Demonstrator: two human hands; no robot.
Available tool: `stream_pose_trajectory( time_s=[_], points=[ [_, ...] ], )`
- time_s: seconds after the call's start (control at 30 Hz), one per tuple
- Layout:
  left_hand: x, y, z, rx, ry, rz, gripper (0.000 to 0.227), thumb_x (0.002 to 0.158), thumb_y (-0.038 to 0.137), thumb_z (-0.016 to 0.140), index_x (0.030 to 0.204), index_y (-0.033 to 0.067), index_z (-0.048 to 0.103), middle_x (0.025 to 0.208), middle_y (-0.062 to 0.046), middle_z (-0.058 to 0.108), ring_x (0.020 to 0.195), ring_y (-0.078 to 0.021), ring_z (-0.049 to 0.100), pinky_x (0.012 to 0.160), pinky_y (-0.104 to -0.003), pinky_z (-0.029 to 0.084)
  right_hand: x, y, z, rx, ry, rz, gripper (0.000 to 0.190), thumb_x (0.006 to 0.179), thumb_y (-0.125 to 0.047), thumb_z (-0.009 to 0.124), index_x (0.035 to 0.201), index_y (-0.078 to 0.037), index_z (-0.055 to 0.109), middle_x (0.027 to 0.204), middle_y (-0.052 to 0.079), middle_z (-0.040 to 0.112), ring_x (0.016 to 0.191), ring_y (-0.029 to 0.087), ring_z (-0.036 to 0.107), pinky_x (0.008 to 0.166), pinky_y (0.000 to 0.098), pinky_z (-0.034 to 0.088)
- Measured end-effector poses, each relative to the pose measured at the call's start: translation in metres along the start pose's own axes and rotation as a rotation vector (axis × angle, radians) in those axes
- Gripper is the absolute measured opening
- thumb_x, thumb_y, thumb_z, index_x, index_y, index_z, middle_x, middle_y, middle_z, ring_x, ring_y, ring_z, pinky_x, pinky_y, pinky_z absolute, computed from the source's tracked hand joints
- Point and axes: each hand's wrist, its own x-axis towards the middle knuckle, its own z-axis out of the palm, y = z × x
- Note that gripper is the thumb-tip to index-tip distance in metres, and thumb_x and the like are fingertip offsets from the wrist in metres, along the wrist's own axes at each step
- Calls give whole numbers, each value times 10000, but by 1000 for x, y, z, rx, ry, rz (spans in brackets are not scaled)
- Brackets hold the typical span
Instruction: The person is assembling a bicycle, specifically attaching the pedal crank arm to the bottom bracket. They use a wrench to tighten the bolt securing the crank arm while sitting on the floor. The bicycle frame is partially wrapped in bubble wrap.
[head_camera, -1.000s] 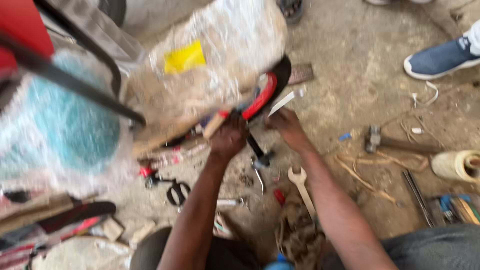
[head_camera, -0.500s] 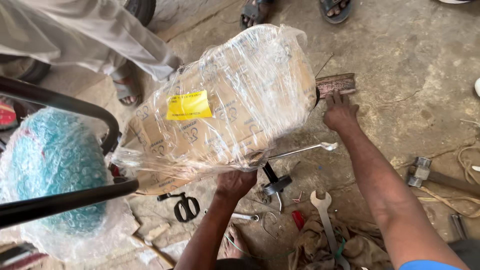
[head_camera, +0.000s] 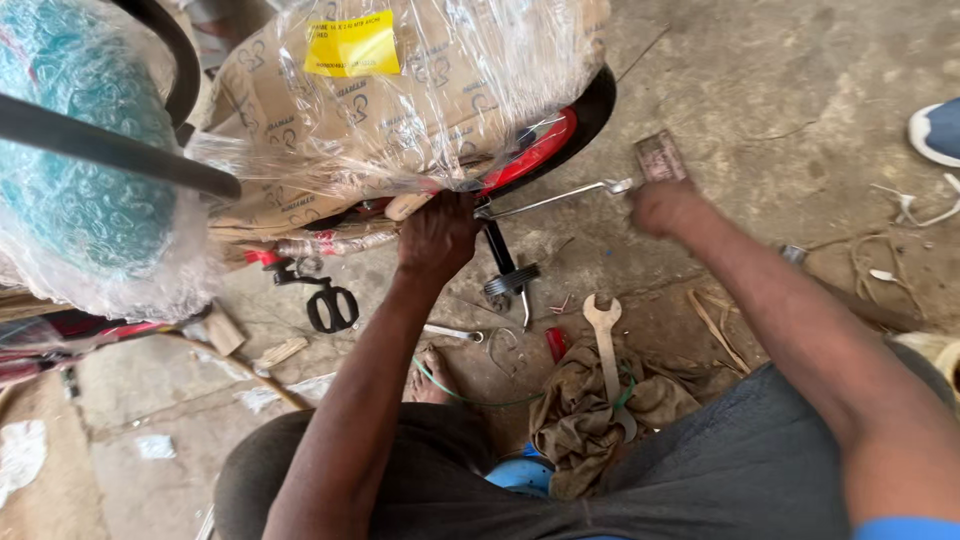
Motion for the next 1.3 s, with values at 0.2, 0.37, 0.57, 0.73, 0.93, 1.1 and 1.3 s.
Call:
stream_pose_trajectory(
  time_s=[0.2,0.37,0.57,0.73,0.93,1.1,1.3],
  points=[
    [6,-6,7,-1,-184,0,432,1005,418,619,1165,20,666,1131,-191,708,1052,-337,679,833,-471,563,-82,-116,49,-70,-245,-181,321,869,-235,658,1144,-108,763,1221,129,735,1105,328,715,954,471,563],
    [-4,-17,38,19,-50,74,387,1000,395,616,1113,29,672,1133,-185,705,1057,-338,675,888,-504,544,-90,-200,116,23,128,-488,286,961,-190,546,1178,-76,693,1223,173,670,1076,352,653,879,492,555],
    [8,-7,9,-43,21,12,317,899,270,631,1087,16,650,1154,-217,666,1025,-397,638,861,-533,513,-64,-180,158,3,454,-516,434,898,-163,576,1315,-43,579,1246,230,601,1000,376,657,813,491,576],
    [14,-2,-19,-67,-2,62,286,874,52,590,1159,33,606,1113,-218,635,1070,-411,617,884,-529,516,-89,-178,131,85,164,-354,284,902,-174,580,1136,-38,668,1162,190,647,1074,366,642,952,507,527],
    [-1,6,-41,-292,286,181,367,844,-14,554,1203,41,613,1183,-198,660,1046,-401,644,881,-512,529,-170,-207,-22,-94,679,-552,288,895,-120,549,1136,-14,668,1201,195,626,1212,373,571,1118,564,379],
    [-59,35,-5,-400,179,-476,237,832,79,630,1063,69,680,1098,-198,688,1023,-403,658,899,-514,534,-155,-169,-111,-380,992,-402,417,852,-206,549,1224,-32,623,1220,185,618,1184,304,592,1133,543,410],
    [-30,33,131,-862,302,-713,586,692,207,848,1183,-32,638,1144,-251,686,1061,-393,658,867,-466,529,-147,-154,-124,-397,840,-441,208,964,-241,618,970,-52,703,882,122,670,782,287,659,663,450,535]
  ],
)
